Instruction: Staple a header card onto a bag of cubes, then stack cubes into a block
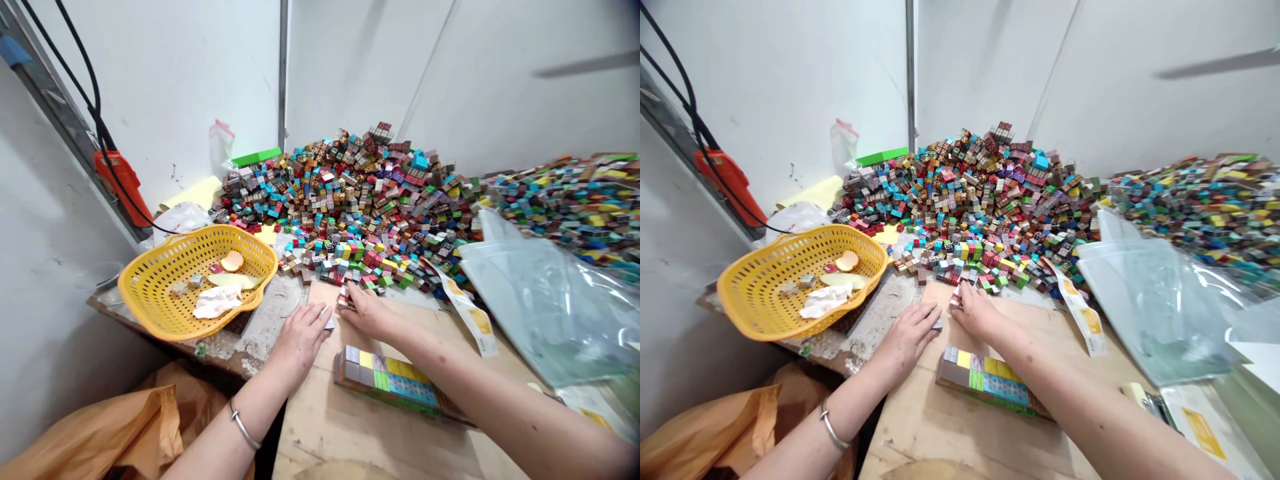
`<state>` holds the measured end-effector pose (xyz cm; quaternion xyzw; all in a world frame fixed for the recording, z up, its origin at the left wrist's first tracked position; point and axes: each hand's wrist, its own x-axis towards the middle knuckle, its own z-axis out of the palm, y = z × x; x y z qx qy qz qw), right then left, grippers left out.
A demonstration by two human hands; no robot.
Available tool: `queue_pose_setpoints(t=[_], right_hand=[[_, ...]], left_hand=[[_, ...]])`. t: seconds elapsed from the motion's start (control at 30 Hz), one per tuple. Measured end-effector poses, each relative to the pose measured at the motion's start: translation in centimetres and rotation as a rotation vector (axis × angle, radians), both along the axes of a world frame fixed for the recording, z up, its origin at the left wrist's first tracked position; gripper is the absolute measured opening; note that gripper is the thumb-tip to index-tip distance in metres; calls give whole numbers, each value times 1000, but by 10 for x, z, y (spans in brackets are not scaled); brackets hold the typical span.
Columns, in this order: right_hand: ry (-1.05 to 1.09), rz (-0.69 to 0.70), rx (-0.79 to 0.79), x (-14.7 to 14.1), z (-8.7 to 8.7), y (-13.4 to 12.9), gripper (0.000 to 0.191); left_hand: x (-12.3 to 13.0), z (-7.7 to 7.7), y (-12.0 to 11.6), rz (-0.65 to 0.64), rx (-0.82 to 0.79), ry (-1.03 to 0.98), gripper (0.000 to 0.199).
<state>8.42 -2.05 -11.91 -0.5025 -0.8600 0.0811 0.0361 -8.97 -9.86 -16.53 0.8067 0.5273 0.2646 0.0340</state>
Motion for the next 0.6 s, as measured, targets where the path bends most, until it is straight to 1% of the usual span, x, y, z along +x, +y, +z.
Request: queue_pose_setpoints(t=[0.17, 0.27, 0.33, 0.4, 0.5, 0.57, 0.6], right_hand=[[55, 55, 34, 0, -6, 11, 15], [91, 80, 42, -2, 2, 13, 10], [121, 88, 42, -2, 15, 9, 7], [155, 103, 36, -1, 34, -2, 7], [225, 128, -15, 5, 65, -32, 14], [292, 119, -74, 11, 77, -57, 22], [312, 110, -90, 14, 79, -68, 26]], left_hand=[[-1, -1, 1, -3, 3, 4, 40], [-1, -2, 1, -8, 4, 6, 43], [-2, -1, 1, -8, 4, 3, 47], [-3, 0, 0, 0, 4, -3, 50], [-5, 5, -1, 0, 33, -63, 50], [-6, 10, -7, -19, 77, -164, 48], [-6, 13, -11, -30, 97, -222, 48]])
